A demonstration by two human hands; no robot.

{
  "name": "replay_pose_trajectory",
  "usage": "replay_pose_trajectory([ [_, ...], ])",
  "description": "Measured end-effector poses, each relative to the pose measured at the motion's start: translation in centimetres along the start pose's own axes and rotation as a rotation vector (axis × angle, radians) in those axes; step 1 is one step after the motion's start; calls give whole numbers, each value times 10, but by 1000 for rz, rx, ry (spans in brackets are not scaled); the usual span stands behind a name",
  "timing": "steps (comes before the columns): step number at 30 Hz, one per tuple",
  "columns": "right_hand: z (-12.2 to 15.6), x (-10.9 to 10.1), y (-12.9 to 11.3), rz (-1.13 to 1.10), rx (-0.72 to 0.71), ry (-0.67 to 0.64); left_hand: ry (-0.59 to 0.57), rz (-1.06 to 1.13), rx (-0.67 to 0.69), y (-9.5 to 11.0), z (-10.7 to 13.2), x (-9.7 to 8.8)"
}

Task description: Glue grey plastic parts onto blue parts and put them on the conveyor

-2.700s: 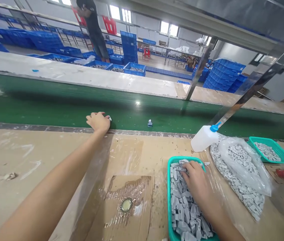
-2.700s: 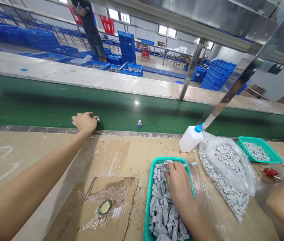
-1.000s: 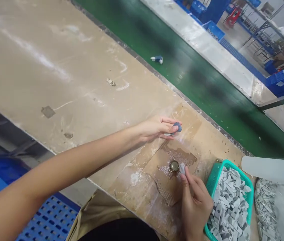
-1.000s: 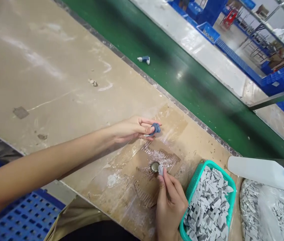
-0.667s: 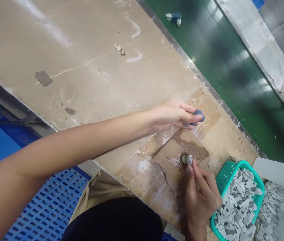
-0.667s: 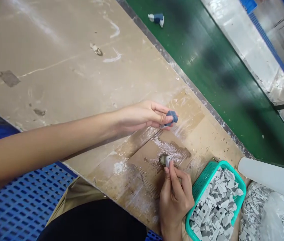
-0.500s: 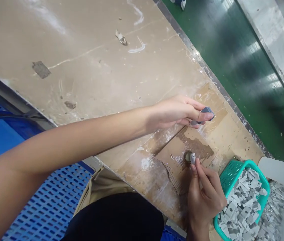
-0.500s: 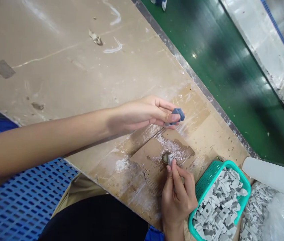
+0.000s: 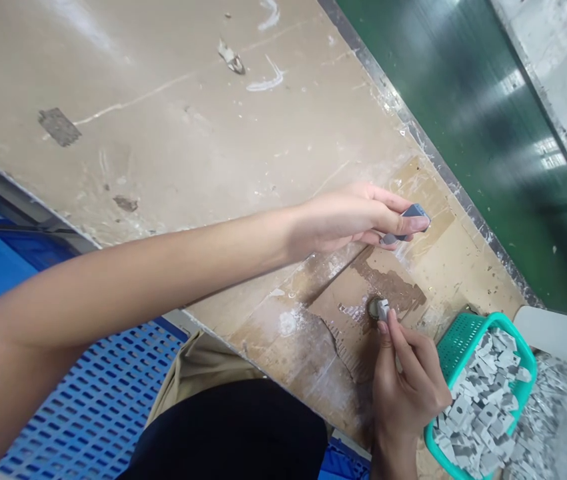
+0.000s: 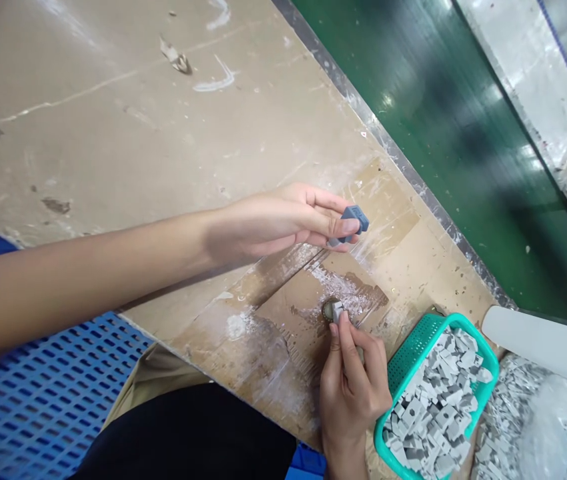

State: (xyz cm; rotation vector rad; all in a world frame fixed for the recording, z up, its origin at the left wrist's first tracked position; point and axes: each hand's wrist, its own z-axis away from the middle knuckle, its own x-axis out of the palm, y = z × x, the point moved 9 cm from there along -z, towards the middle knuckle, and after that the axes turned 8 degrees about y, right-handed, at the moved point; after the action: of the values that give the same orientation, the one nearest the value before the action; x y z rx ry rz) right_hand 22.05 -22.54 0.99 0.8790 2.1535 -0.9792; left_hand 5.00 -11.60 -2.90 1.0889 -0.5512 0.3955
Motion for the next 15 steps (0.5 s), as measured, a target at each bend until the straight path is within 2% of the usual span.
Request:
replay_pose_trajectory([
  [9,0,-3,0,-22,30,1,-5,-50,14,-1,-2,0],
  [12,-3,-9,3,-78,122,37,3,-104,31,-1,0,2],
  [15,-6,-20,10,-167,250,131,-26,-224,32,-9,1,9],
])
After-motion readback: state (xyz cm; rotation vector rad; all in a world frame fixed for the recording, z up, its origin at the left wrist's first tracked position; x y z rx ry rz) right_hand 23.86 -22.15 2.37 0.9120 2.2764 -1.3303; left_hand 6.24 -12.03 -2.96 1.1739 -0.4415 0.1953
